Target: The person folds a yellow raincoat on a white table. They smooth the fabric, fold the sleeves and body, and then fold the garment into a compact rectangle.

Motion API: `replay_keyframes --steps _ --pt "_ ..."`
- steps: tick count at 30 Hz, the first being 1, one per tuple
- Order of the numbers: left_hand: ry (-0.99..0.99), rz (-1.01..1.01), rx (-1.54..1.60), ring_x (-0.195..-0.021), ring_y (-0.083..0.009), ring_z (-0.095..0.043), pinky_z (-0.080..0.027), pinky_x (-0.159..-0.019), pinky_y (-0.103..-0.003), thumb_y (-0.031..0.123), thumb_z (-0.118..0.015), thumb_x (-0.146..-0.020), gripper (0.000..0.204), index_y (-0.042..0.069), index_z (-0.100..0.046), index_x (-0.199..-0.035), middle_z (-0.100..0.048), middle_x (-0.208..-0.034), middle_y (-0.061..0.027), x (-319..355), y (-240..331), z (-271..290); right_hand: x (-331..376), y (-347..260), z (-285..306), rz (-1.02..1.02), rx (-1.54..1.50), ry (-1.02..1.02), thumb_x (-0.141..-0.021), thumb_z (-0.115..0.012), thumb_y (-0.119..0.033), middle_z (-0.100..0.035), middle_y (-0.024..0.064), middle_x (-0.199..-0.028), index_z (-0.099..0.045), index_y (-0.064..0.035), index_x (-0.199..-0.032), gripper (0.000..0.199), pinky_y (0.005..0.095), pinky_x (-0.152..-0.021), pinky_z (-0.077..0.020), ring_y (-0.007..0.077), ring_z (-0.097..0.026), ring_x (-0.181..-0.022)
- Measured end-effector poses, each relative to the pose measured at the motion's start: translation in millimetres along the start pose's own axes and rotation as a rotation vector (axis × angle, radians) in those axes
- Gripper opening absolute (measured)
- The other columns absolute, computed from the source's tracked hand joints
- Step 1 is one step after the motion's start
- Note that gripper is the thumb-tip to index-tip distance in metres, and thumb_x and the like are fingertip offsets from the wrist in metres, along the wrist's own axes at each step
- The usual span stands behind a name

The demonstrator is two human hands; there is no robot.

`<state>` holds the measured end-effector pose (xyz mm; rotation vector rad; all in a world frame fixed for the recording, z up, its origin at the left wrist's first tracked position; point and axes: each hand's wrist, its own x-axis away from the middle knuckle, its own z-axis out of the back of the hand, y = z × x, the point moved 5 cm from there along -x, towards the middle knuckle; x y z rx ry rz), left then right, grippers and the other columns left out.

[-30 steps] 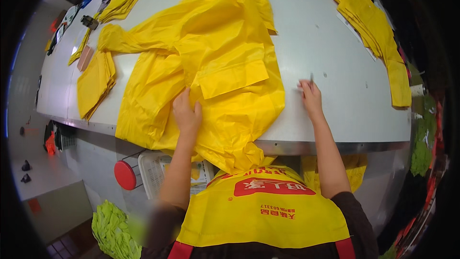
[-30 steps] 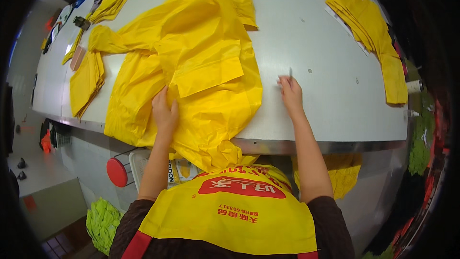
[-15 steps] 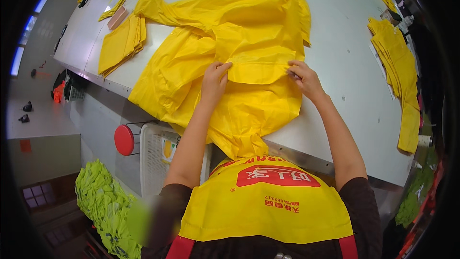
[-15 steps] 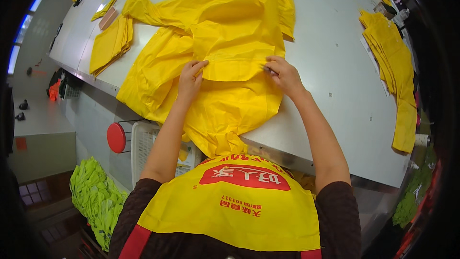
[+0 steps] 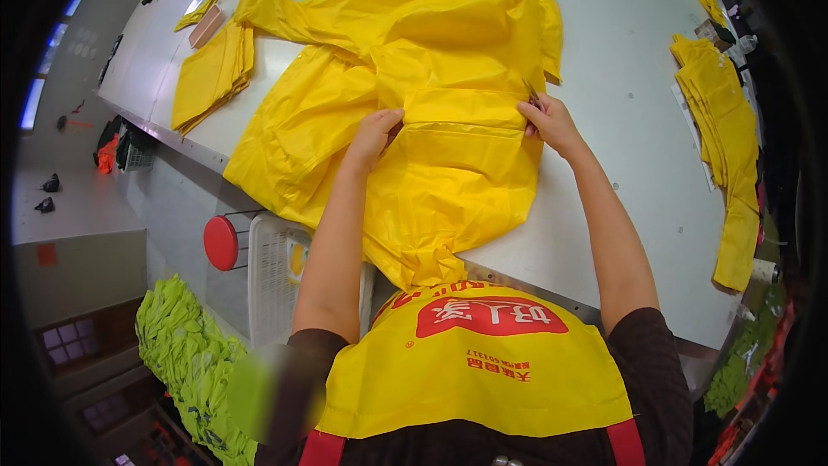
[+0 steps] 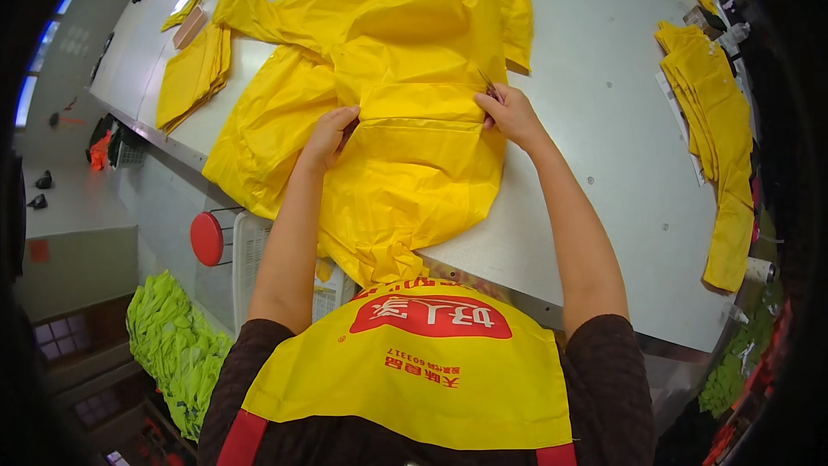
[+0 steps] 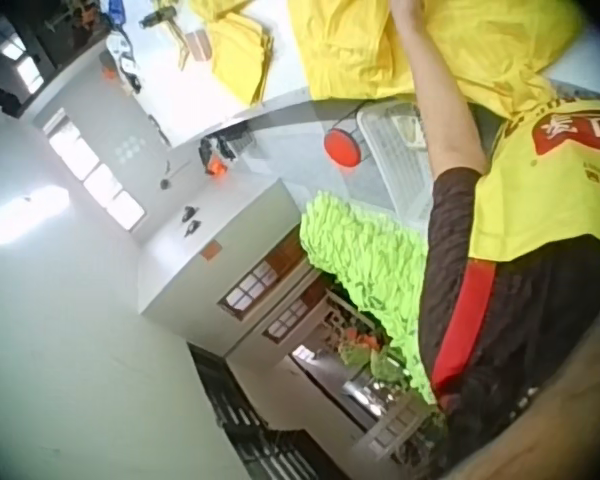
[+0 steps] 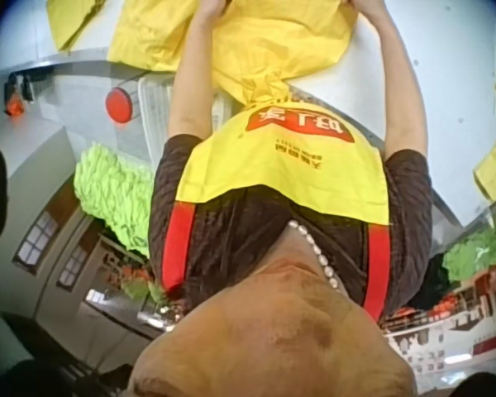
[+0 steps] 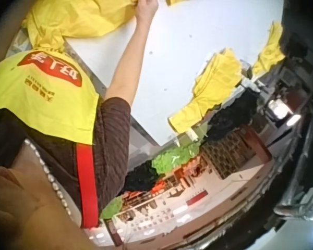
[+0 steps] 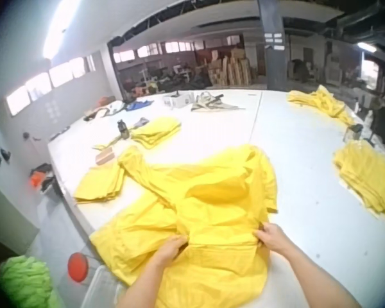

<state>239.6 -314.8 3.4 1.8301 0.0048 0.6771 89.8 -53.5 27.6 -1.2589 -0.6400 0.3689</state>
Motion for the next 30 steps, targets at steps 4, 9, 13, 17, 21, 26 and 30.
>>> replay_keyframes --steps 4,9,13,17,21,26,30 --pt "-0.022 -0.018 0.054 -0.06 -0.0041 -0.046 -0.037 -0.056 -0.018 0.023 -0.057 -0.087 0.018 0.006 -0.06 -0.084 -0.055 -0.072 0.0046 3.2 -0.9 2.5 3.1 2.0 -1.1 -0.012 -0.067 -0.013 -0.087 -0.055 -0.021 -0.051 -0.0012 -0.06 -0.052 -0.0049 -0.077 0.019 0.0196 -0.045 -0.0375 0.0064 -0.05 -0.048" --pt "0.011 -0.117 -0.183 -0.063 -0.0037 -0.047 -0.037 -0.058 -0.018 0.019 -0.062 -0.083 0.014 0.005 -0.06 -0.085 -0.056 -0.073 0.005 16.9 5.8 -0.1 11.4 1.9 0.7 0.007 -0.186 0.034 -0.088 -0.054 -0.022 -0.053 -0.0014 -0.064 -0.053 -0.0046 -0.084 0.018 0.0177 -0.045 -0.0383 0.0057 -0.053 -0.05" --pt "0.046 -0.218 -0.276 -0.065 -0.0031 -0.047 -0.038 -0.058 -0.019 0.014 -0.065 -0.081 0.011 0.005 -0.061 -0.084 -0.056 -0.074 0.0051 27.2 10.1 -3.1 19.8 6.6 3.5 0.016 -0.215 0.017 -0.088 -0.055 -0.026 -0.056 -0.0016 -0.069 -0.053 -0.0062 -0.09 0.02 0.0159 -0.045 -0.0378 0.0047 -0.056 -0.055" --pt "0.044 -0.434 -0.547 -0.067 -0.0074 -0.051 -0.041 -0.058 -0.021 0.005 -0.062 -0.079 0.005 0.002 -0.061 -0.084 -0.058 -0.078 -0.0006 33.3 -2.7 17.5 53.3 4.0 7.3 -0.026 -0.16 -0.045 -0.088 -0.054 -0.025 -0.057 -0.0001 -0.07 -0.054 -0.0053 -0.088 0.02 0.0175 -0.047 -0.0389 0.0056 -0.056 -0.059" --pt "0.047 -0.729 -0.881 -0.069 -0.0172 -0.056 -0.044 -0.06 -0.025 -0.004 -0.058 -0.075 0.013 0.001 -0.059 -0.086 -0.06 -0.083 -0.0087 74.8 9.7 14.3 108.8 39.7 66.8 -0.049 0.068 0.304 -0.088 -0.054 -0.023 -0.06 0.0036 -0.075 -0.058 -0.0018 -0.092 0.022 0.0227 -0.056 -0.0436 0.0097 -0.057 -0.067" --pt "0.105 -0.688 -1.225 -0.072 -0.0299 -0.056 -0.044 -0.065 -0.032 -0.003 -0.058 -0.07 0.016 0.001 -0.059 -0.085 -0.058 -0.079 -0.0139 139.2 33.7 72.9 236.8 144.3 232.0 -0.301 0.858 0.986 -0.084 -0.052 -0.017 -0.059 0.0167 -0.106 -0.054 -0.0057 -0.114 0.032 0.0376 -0.083 -0.0443 0.0306 -0.056 -0.097" --pt "0.35 -0.441 -1.288 -0.078 -0.0325 -0.058 -0.045 -0.067 -0.036 0.007 -0.06 -0.076 0.013 0.001 -0.06 -0.087 -0.059 -0.082 -0.0157 193.1 31.3 156.5 335.5 228.9 331.9 -0.467 1.016 1.066 -0.081 -0.054 -0.009 -0.055 0.0189 -0.111 -0.049 -0.0012 -0.119 0.039 0.0401 -0.09 -0.0408 0.0337 -0.052 -0.104"
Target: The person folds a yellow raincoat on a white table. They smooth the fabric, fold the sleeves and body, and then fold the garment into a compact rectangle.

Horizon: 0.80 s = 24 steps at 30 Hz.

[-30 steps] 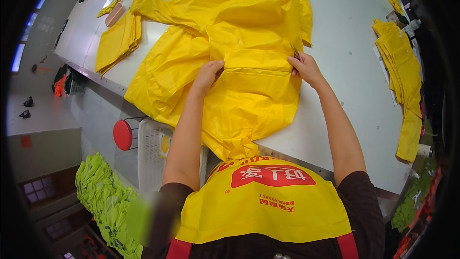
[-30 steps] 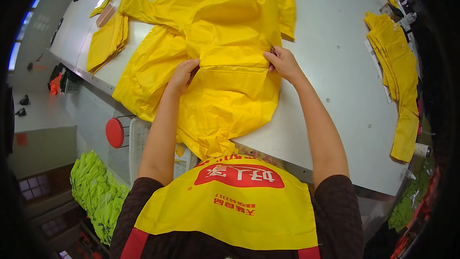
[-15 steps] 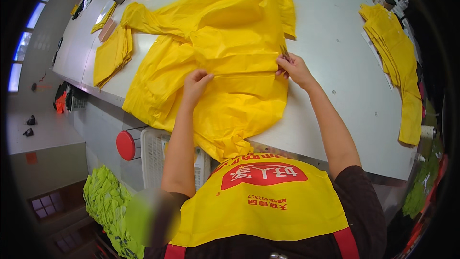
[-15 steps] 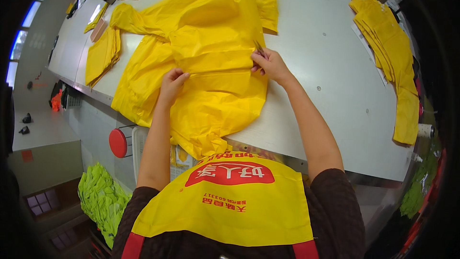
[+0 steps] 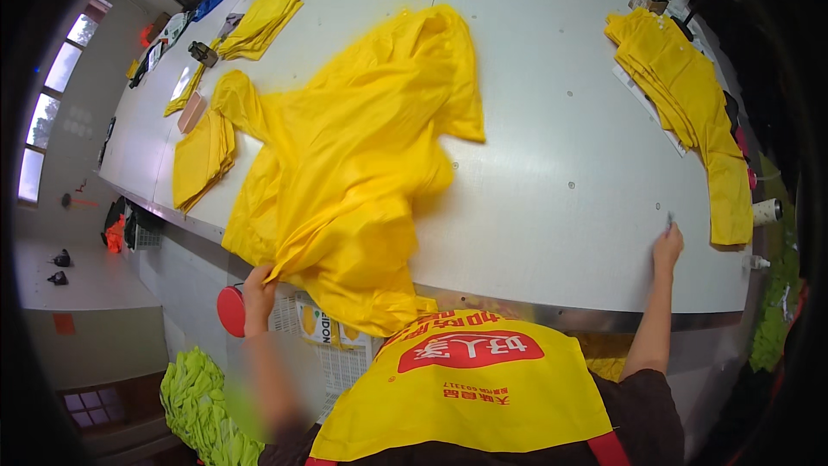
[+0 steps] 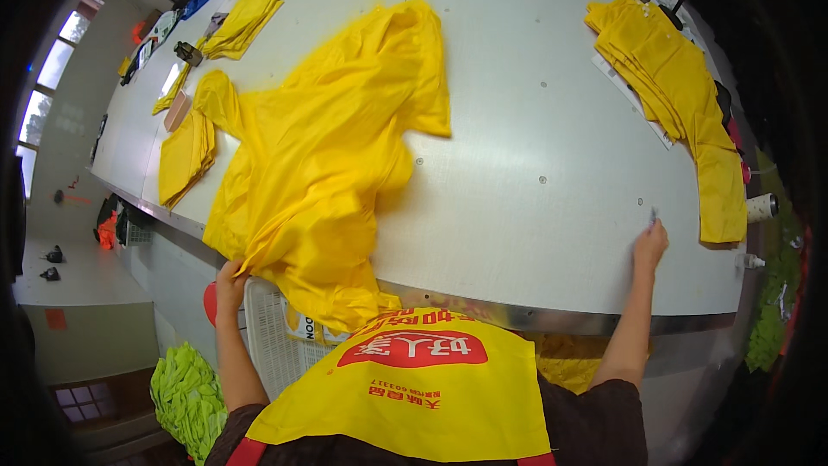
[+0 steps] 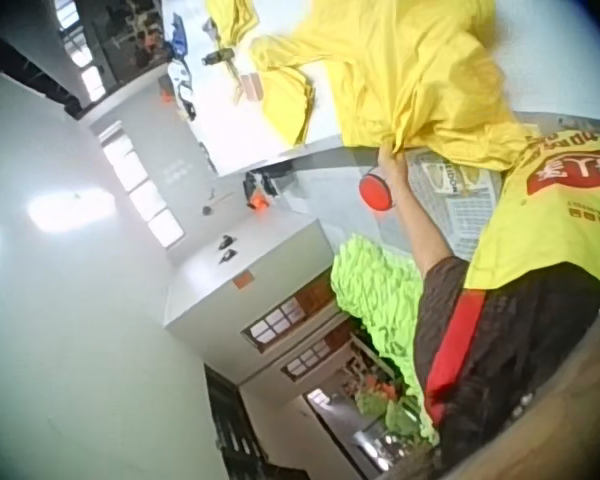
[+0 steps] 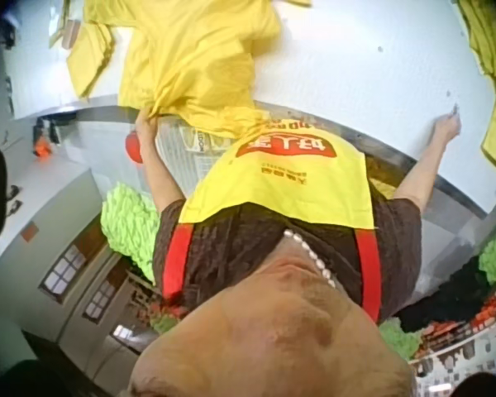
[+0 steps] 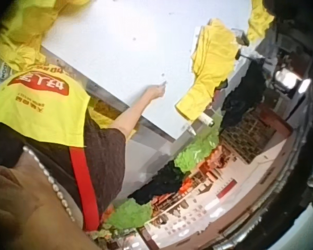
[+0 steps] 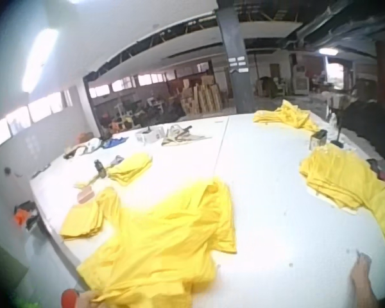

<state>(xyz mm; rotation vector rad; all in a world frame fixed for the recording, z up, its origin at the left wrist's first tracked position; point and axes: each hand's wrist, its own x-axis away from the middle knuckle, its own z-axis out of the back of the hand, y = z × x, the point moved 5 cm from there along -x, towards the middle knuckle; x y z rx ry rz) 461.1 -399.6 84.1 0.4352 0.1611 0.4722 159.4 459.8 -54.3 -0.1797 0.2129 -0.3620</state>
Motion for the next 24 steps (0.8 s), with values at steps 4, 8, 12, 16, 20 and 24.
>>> replay_keyframes --steps 4,8,12,16,20,24 --pt "0.018 0.385 -0.24 -0.085 -0.0363 -0.057 -0.045 -0.069 -0.04 0.016 -0.055 -0.082 0.017 0.002 -0.061 -0.09 -0.061 -0.09 -0.0193 34.6 -63.5 30.4 0.8 30.4 4.0 -0.049 0.07 0.146 -0.079 -0.056 -0.008 -0.046 0.0213 -0.125 -0.046 -0.0005 -0.122 0.046 0.0424 -0.099 -0.0321 0.037 -0.041 -0.118" --pt "0.191 0.392 -0.261 -0.087 -0.0366 -0.058 -0.046 -0.072 -0.04 0.01 -0.049 -0.082 0.022 0.003 -0.06 -0.098 -0.061 -0.094 -0.0204 10.1 -36.0 42.8 31.4 -71.9 35.4 0.13 0.222 0.199 -0.076 -0.057 -0.007 -0.041 0.0232 -0.128 -0.046 -0.0014 -0.123 0.048 0.0448 -0.101 -0.0279 0.0387 -0.035 -0.122" --pt "0.279 -0.185 -0.072 -0.102 -0.0284 -0.055 -0.042 -0.09 -0.033 0.002 -0.059 -0.076 0.031 0.0 -0.058 -0.106 -0.06 -0.105 -0.0144 -92.8 138.8 -9.1 46.8 -160.4 -2.4 0.478 -0.241 0.172 -0.068 -0.06 -0.003 -0.047 0.0248 -0.118 -0.054 0.0009 -0.109 0.041 0.0463 -0.098 -0.0326 0.039 -0.041 -0.115" --pt "0.234 -0.67 -0.364 -0.116 -0.0311 -0.045 -0.037 -0.097 -0.035 0.019 -0.07 -0.07 0.057 0.007 -0.049 -0.122 -0.053 -0.119 -0.0154 -156.2 283.4 -91.8 115.3 -296.2 -9.5 0.76 -0.661 -0.194 -0.069 -0.059 -0.003 -0.05 0.0206 -0.118 -0.055 0.0006 -0.107 0.038 0.0435 -0.102 -0.0308 0.0373 -0.041 -0.117" --pt "0.176 -0.551 -0.578 -0.101 -0.0308 -0.053 -0.043 -0.086 -0.037 0.024 -0.067 -0.071 0.045 0.009 -0.054 -0.112 -0.058 -0.104 -0.0141 -183.1 264.9 -147.6 191.5 -383.3 16.5 1.169 -0.743 -0.492 -0.074 -0.062 -0.01 -0.047 0.0212 -0.122 -0.055 -0.0013 -0.11 0.037 0.0416 -0.101 -0.0326 0.036 -0.04 -0.119" --pt "-0.063 -0.506 -0.499 -0.073 -0.0286 -0.059 -0.046 -0.063 -0.04 0.016 -0.062 -0.072 0.022 0.01 -0.056 -0.091 -0.06 -0.077 -0.0078 -167.1 228.3 -167.0 200.0 -392.0 37.4 1.207 -0.752 -0.808 -0.078 -0.061 -0.015 -0.051 0.019 -0.119 -0.053 -0.0012 -0.113 0.038 0.0392 -0.098 -0.0353 0.0338 -0.044 -0.115"
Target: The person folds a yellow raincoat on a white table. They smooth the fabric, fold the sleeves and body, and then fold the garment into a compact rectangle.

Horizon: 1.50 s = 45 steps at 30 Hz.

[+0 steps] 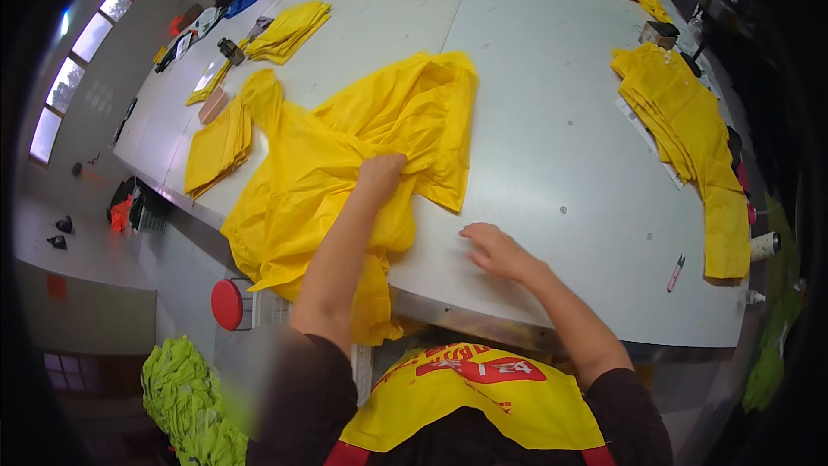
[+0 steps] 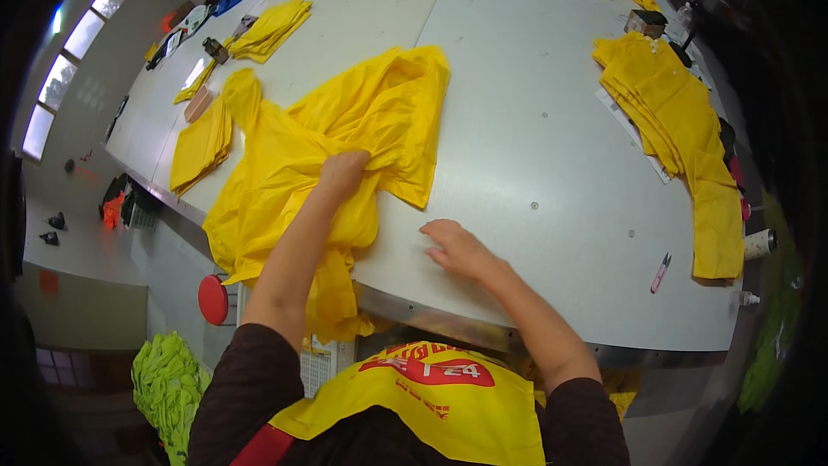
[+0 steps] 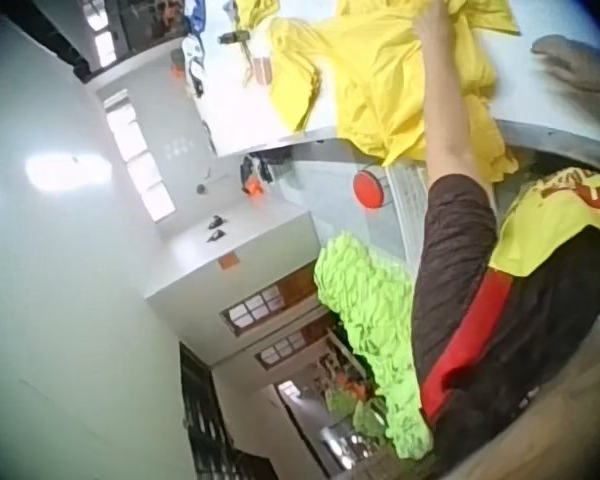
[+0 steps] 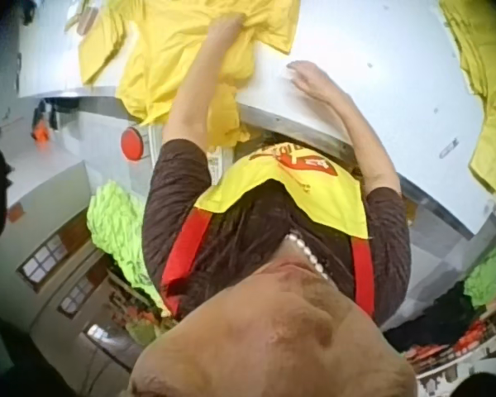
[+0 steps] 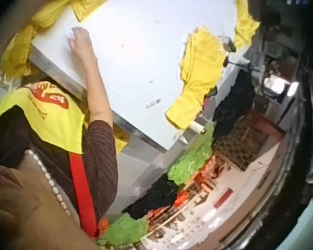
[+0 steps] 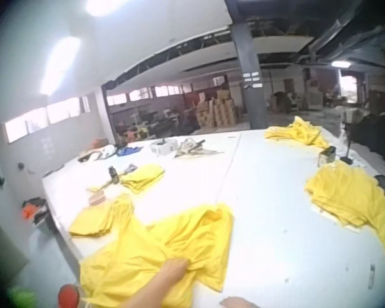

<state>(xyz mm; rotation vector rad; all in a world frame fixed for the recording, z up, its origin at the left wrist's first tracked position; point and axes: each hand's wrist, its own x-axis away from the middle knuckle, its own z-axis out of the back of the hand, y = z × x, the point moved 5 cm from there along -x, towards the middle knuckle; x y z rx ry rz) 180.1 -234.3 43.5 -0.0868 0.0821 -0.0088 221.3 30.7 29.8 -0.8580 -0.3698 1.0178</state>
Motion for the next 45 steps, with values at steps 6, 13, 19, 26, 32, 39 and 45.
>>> replay_keyframes --steps 6,13,19,26,32,39,45 --pt "0.419 -0.271 0.094 -0.049 -0.0216 -0.05 -0.039 -0.043 -0.034 0.006 -0.06 -0.066 0.022 0.012 -0.06 -0.087 -0.043 -0.054 -0.0041 154.2 32.4 155.0 -15.0 -24.6 81.6 -0.051 -0.103 0.055 -0.083 -0.056 -0.009 -0.063 0.0123 -0.095 -0.057 -0.0013 -0.107 0.025 0.0295 -0.073 -0.0489 0.0214 -0.061 -0.082" --pt "0.865 -0.047 -0.092 -0.052 -0.0229 -0.053 -0.042 -0.048 -0.032 0.007 -0.066 -0.067 0.019 0.007 -0.066 -0.086 -0.053 -0.06 -0.0051 309.8 7.1 294.1 -114.3 -171.7 8.0 0.561 -0.248 -0.266 -0.087 -0.054 -0.027 -0.052 0.0158 -0.12 -0.051 -0.0034 -0.118 0.04 0.0326 -0.096 -0.0351 0.0255 -0.046 -0.113" --pt "1.477 0.209 -0.131 -0.068 -0.0248 -0.059 -0.048 -0.061 -0.033 0.018 -0.06 -0.079 0.015 0.005 -0.062 -0.088 -0.063 -0.081 -0.0104 472.7 -40.9 400.4 -97.9 -268.8 -103.9 0.216 -0.178 -1.347 -0.085 -0.035 -0.064 -0.042 0.0166 -0.133 -0.041 -0.003 -0.13 0.077 0.0341 -0.102 -0.0287 0.0277 -0.037 -0.123" --pt "1.526 0.67 -0.189 -0.078 -0.0239 -0.057 -0.045 -0.069 -0.032 0.018 -0.055 -0.082 0.021 0.004 -0.059 -0.097 -0.061 -0.089 -0.0106 661.5 -116.6 468.9 -56.9 -324.2 -184.6 0.565 -0.013 -1.456 -0.081 -0.049 -0.058 -0.052 0.0214 -0.117 -0.051 -0.0027 -0.119 0.067 0.0385 -0.095 -0.0346 0.0361 -0.046 -0.111" --pt "1.438 0.962 -0.143 -0.087 -0.0231 -0.055 -0.042 -0.077 -0.031 0.018 -0.051 -0.085 0.025 0.002 -0.056 -0.104 -0.059 -0.096 -0.0107 769.1 -171.9 498.6 -20.0 -411.8 -244.4 0.833 0.017 -1.236 -0.069 -0.063 -0.022 -0.061 0.0202 -0.093 -0.055 -0.0001 -0.103 0.041 0.0397 -0.076 -0.0453 0.0366 -0.056 -0.089" --pt "1.252 1.163 0.112 -0.097 -0.0221 -0.053 -0.039 -0.085 -0.031 0.018 -0.046 -0.088 0.031 0.001 -0.052 -0.113 -0.057 -0.104 -0.0109 806.2 -210.6 511.6 -73.4 -323.0 -79.5 0.063 -1.18 -0.565 -0.074 -0.064 -0.017 -0.06 0.0059 -0.104 -0.054 0.0006 -0.112 0.044 0.0304 -0.081 -0.0441 0.016 -0.054 -0.093" --pt "0.801 0.69 0.505 -0.105 -0.0192 -0.049 -0.037 -0.09 -0.029 0.022 -0.041 -0.095 0.037 0.0 -0.044 -0.123 -0.05 -0.117 -0.0103 603.8 -220.9 465.1 -9.7 -224.8 73.9 -0.109 -0.858 0.125 -0.078 -0.06 -0.019 -0.057 0.0081 -0.11 -0.05 -0.0003 -0.117 0.045 0.0316 -0.086 -0.041 0.018 -0.051 -0.1"
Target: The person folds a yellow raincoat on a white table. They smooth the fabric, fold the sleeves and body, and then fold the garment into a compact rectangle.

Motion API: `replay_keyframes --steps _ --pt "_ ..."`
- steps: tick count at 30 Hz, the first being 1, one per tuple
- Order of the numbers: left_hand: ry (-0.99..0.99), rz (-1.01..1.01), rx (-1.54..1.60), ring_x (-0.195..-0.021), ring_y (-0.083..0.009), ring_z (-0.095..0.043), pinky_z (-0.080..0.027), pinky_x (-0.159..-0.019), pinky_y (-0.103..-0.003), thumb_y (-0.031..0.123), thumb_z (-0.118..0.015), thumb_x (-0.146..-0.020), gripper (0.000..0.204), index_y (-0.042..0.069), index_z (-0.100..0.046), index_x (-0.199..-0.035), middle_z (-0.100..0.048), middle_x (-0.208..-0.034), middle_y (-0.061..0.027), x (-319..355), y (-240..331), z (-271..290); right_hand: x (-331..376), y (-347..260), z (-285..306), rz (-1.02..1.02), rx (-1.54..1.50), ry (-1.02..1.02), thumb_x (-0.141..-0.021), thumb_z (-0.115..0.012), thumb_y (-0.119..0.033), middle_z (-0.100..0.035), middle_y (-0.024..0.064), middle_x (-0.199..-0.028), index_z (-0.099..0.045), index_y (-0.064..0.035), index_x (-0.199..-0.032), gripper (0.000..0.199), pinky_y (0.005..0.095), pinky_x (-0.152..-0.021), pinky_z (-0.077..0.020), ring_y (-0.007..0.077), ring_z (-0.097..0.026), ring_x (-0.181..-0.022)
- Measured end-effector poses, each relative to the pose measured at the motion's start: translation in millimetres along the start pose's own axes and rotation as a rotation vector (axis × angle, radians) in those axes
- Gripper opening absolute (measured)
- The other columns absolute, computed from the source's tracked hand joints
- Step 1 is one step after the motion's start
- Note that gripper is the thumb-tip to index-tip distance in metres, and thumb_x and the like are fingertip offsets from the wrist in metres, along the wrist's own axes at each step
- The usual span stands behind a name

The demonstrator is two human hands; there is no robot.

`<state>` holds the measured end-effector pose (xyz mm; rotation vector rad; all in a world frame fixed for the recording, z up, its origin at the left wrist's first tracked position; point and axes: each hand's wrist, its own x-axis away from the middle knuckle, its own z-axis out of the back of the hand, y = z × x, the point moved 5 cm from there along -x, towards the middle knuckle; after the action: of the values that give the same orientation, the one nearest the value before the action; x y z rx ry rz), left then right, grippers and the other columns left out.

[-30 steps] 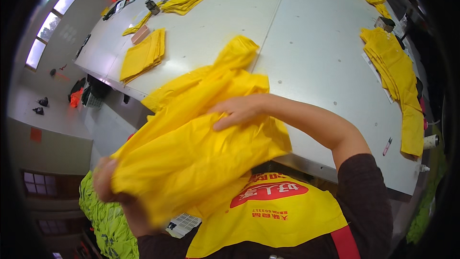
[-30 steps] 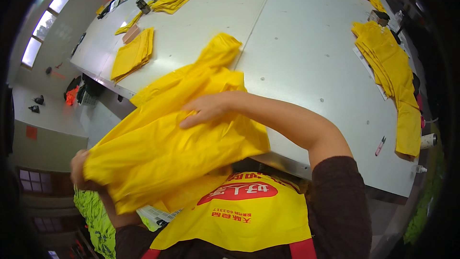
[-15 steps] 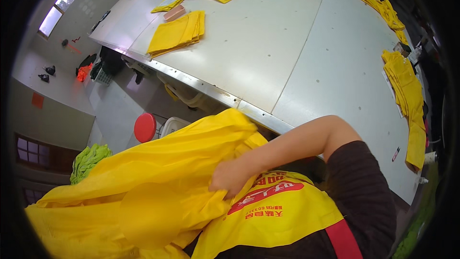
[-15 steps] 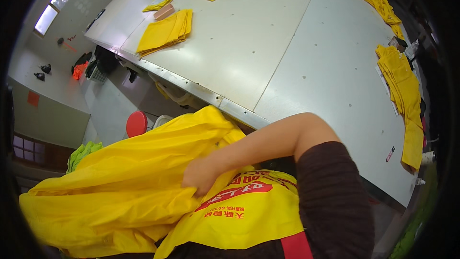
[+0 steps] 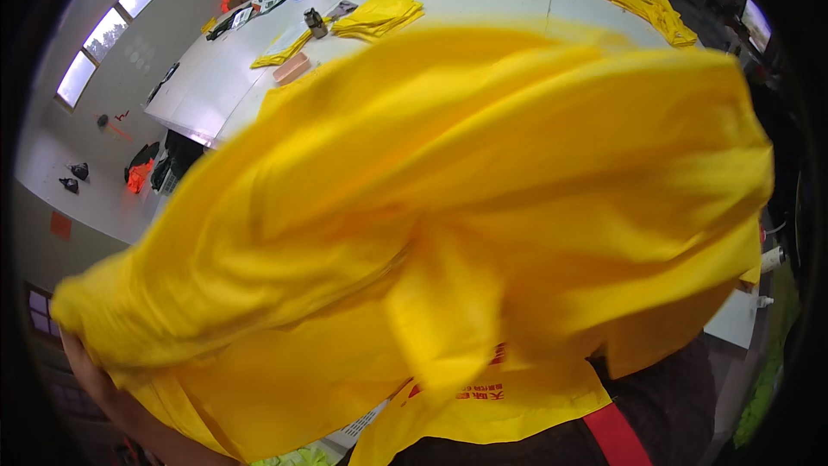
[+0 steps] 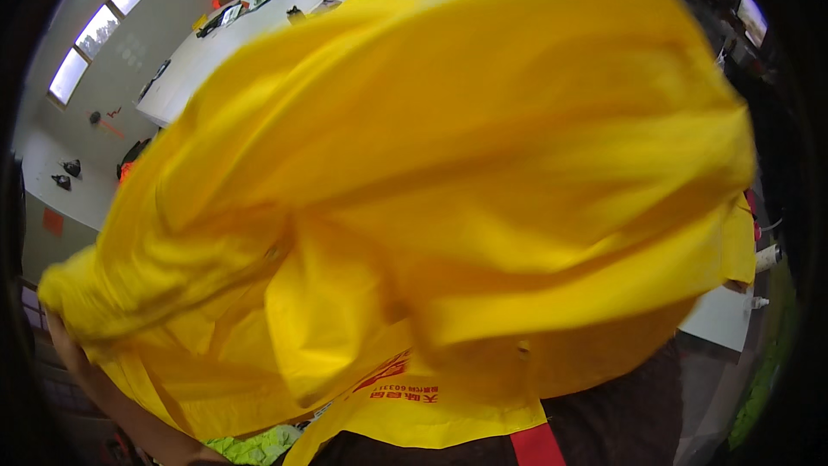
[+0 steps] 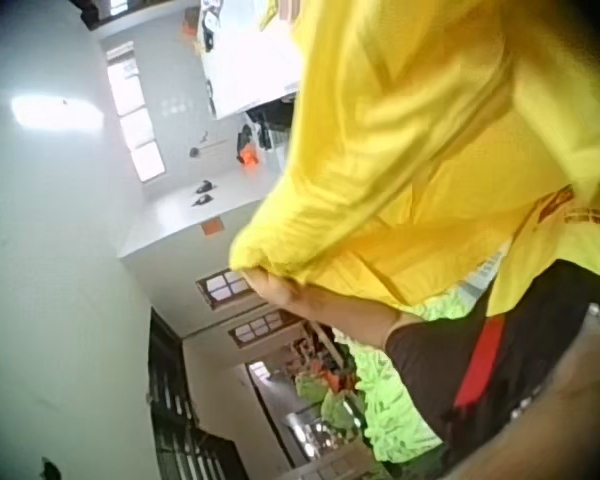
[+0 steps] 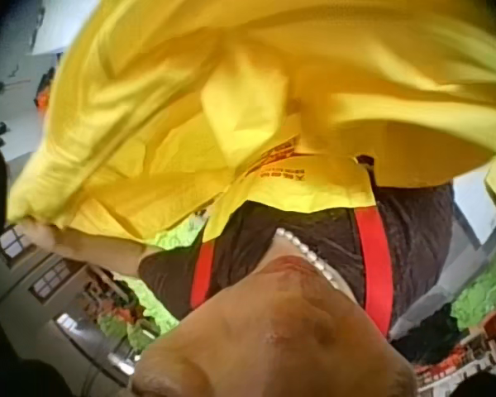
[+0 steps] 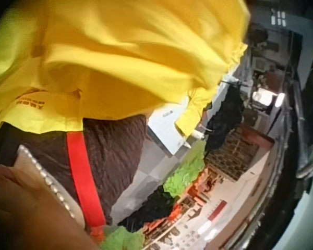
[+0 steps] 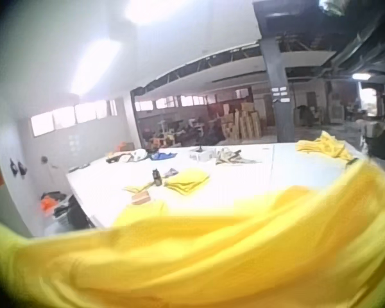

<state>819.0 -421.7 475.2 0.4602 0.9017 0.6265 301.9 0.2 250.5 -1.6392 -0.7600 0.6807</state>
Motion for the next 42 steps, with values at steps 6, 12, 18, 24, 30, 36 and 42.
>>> replay_keyframes --steps 6,12,18,24,30,36,42 --pt "-0.269 -0.185 -0.054 -0.113 -0.0234 -0.045 -0.036 -0.095 -0.032 0.022 -0.046 -0.092 0.04 0.001 -0.042 -0.126 -0.047 -0.124 -0.0135 -191.8 91.3 -240.3 -64.0 -143.9 98.9 0.415 0.454 0.24 -0.081 -0.056 -0.021 -0.053 0.0103 -0.117 -0.046 -0.0012 -0.122 0.046 0.0328 -0.092 -0.0379 0.0201 -0.048 -0.107" --pt "0.129 -0.913 -0.396 -0.118 -0.0283 -0.043 -0.035 -0.098 -0.034 0.021 -0.051 -0.088 0.044 0.002 -0.041 -0.127 -0.045 -0.128 -0.0172 -264.7 219.4 -517.3 -216.9 -248.3 185.9 0.738 0.719 0.405 -0.085 -0.052 -0.023 -0.05 0.0125 -0.124 -0.043 -0.0021 -0.127 0.047 0.0341 -0.097 -0.0348 0.0221 -0.045 -0.115" --pt "-0.423 -0.561 0.004 -0.131 -0.0336 -0.027 -0.018 -0.101 -0.057 0.029 -0.062 -0.081 0.063 0.005 -0.035 -0.133 -0.036 -0.138 -0.0159 -17.8 88.4 -624.1 -170.4 42.4 327.8 0.094 0.918 0.464 -0.092 -0.043 -0.039 -0.04 0.0151 -0.135 -0.03 -0.003 -0.136 0.059 0.037 -0.104 -0.0266 0.0269 -0.038 -0.124" --pt "-0.773 -0.068 -0.377 -0.133 -0.0373 -0.018 -0.013 -0.103 -0.056 0.048 -0.059 -0.078 0.079 0.005 -0.028 -0.137 -0.024 -0.141 -0.0233 166.4 -22.0 -660.4 60.0 203.1 156.6 -0.406 0.77 0.566 -0.08 -0.061 -0.025 -0.025 0.0243 -0.14 -0.018 0.0048 -0.137 0.077 0.0396 -0.108 -0.0197 0.0348 -0.023 -0.131" --pt "-0.686 -0.228 -0.445 -0.132 -0.0368 -0.02 -0.013 -0.104 -0.055 0.052 -0.055 -0.078 0.078 0.005 -0.03 -0.136 -0.025 -0.141 -0.0232 154.2 -34.0 -682.9 90.2 221.3 107.8 -0.234 1.338 0.71 -0.082 -0.057 -0.015 -0.044 0.0216 -0.124 -0.041 0.0061 -0.119 0.046 0.041 -0.092 -0.0364 0.0375 -0.044 -0.107" --pt "-0.691 -0.289 -0.443 -0.132 -0.0337 -0.023 -0.015 -0.104 -0.054 0.053 -0.055 -0.078 0.078 0.007 -0.031 -0.136 -0.028 -0.14 -0.0211 123.3 -88.9 -665.8 155.3 232.4 193.2 -0.429 0.769 0.957 -0.087 -0.053 -0.014 -0.056 0.0115 -0.076 -0.057 0.0006 -0.092 0.016 0.0286 -0.061 -0.0408 0.0151 -0.051 -0.067" --pt "-0.723 -0.366 -0.433 -0.132 -0.0327 -0.023 -0.013 -0.105 -0.053 0.051 -0.057 -0.077 0.078 0.008 -0.032 -0.137 -0.028 -0.141 -0.0198 120.3 -143.9 -612.5 248.5 212.2 229.0 -0.657 1.104 0.872 -0.082 -0.059 -0.019 -0.056 0.0111 -0.085 -0.058 -0.0007 -0.101 0.027 0.0333 -0.069 -0.043 0.0226 -0.053 -0.077"
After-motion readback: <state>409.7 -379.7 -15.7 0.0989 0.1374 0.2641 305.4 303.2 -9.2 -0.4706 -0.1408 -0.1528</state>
